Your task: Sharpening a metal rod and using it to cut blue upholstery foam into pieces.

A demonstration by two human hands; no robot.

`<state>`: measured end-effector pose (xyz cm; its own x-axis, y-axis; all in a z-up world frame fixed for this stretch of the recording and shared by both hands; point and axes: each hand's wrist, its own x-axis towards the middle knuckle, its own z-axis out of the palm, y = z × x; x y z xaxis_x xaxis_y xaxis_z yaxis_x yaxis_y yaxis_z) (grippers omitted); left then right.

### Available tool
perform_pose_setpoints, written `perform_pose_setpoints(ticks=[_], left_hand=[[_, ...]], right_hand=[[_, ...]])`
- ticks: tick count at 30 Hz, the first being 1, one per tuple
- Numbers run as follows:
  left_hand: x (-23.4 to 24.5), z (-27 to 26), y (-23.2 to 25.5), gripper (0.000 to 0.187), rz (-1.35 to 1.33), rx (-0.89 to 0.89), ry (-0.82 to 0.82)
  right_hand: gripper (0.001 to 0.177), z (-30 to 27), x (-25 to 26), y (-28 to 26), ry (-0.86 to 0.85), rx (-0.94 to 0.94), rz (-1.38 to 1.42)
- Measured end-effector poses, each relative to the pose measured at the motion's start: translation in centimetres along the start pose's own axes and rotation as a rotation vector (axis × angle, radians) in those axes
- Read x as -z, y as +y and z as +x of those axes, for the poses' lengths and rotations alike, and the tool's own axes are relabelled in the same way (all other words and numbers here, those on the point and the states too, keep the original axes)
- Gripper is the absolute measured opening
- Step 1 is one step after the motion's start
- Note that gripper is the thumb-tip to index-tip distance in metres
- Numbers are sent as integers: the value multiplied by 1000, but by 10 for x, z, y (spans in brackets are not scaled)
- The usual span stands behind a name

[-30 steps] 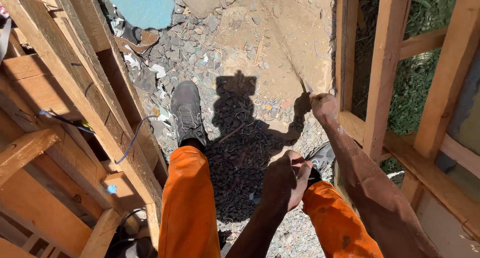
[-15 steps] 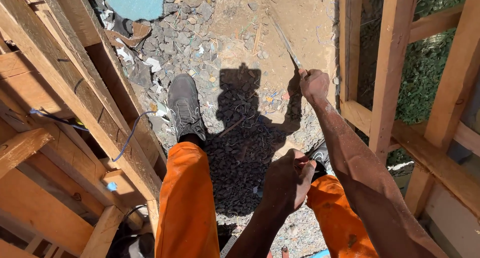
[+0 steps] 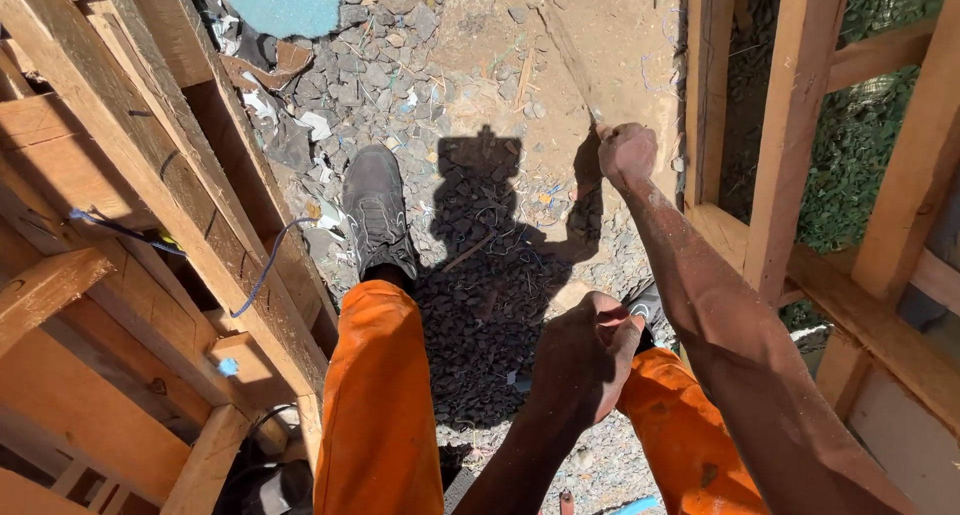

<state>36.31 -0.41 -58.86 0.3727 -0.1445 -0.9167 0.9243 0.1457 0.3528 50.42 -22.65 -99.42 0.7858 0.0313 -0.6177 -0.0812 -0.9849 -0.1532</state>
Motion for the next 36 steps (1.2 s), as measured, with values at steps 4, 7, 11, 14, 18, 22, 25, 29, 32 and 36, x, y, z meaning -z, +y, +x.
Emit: perform_pose_setpoints(ticks=[4,7,11,14,18,22,25,29,32,36], left_hand=[[-13,6,-18,22,46,-51,29],[-12,4,-9,24,61,-136,50],[9,-3,14,38,-4,-28,14],[-6,5,-7,23,35,-108,41],[-22,4,-18,18,68,-210,79],[0,2,6,32,76,-85,11],[-11,6,-8,29,48,-103,21],[-21,13,-21,25,70,-88,11],[-23,14,-21,20,95,-136,53],[-15,9,-7,27,27,-97,38]], right_hand=[[40,26,8,-85,112,91,123],[45,-3,16,6,83,-30,88],[68,-38,19,30,140,41,120],[62,13,40,-86,53,110,83],[59,30,15,-56,150,18,27],[48,36,-10,152,137,78,-134],[55,12,19,71,236,214,-52],[57,30,47,-156,67,-54,108],[53,8,44,-128,106,89,55],[45,-63,89,-86,125,119,122]])
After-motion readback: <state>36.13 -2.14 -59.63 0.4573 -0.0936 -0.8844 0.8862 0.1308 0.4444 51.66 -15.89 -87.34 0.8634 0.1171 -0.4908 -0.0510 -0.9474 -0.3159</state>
